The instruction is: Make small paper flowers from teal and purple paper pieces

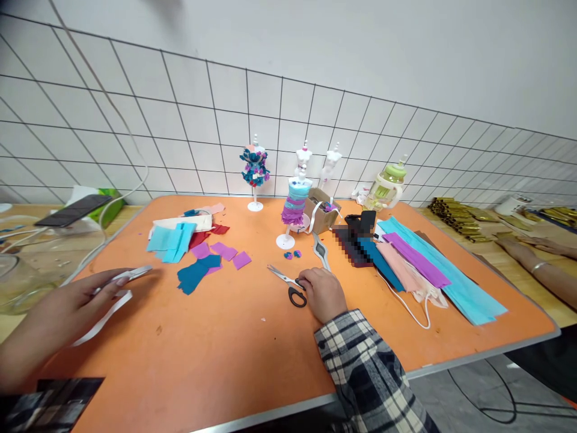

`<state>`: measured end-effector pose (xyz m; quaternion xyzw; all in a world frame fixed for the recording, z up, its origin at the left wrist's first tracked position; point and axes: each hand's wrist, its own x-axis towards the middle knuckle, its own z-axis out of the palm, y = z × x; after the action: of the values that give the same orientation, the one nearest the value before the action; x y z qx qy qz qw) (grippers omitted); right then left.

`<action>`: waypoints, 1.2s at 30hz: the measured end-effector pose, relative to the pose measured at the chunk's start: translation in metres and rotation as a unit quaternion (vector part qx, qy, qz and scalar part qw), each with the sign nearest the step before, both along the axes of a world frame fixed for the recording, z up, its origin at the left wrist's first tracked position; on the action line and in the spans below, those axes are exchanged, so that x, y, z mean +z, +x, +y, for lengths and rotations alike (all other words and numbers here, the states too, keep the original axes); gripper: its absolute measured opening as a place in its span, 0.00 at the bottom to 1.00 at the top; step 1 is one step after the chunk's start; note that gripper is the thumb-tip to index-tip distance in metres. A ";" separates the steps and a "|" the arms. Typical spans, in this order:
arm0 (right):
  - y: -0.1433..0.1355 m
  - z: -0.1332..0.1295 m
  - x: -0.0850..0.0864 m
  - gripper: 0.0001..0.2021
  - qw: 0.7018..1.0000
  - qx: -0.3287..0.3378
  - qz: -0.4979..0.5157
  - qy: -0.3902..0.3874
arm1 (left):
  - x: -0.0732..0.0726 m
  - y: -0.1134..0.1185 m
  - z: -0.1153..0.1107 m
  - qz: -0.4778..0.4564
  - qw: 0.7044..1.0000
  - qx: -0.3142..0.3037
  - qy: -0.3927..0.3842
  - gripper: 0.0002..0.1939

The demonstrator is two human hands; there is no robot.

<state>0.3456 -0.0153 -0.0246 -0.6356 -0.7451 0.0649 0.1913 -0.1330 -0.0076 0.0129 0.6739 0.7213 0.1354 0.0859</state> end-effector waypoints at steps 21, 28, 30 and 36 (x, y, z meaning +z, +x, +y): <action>-0.002 0.001 -0.003 0.15 0.998 -0.034 -0.056 -0.003 | -0.011 -0.009 0.003 -0.013 1.000 -0.012 -0.019 0.35; -0.003 0.000 -0.001 0.11 0.998 -0.027 -0.059 0.002 | -0.009 -0.006 0.002 -0.008 1.000 -0.011 -0.010 0.33; -0.002 -0.001 -0.001 0.11 0.998 -0.035 -0.042 0.030 | -0.006 -0.004 0.001 -0.003 1.000 -0.013 -0.014 0.31; 0.009 -0.001 -0.004 0.14 0.990 -0.058 0.026 0.128 | -0.004 -0.009 0.007 0.019 0.999 -0.035 -0.029 0.32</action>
<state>0.3546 -0.0161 -0.0288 -0.6464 -0.7037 -0.0259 0.2938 -0.1418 -0.0001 0.0090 0.6987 0.7020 0.0984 0.0963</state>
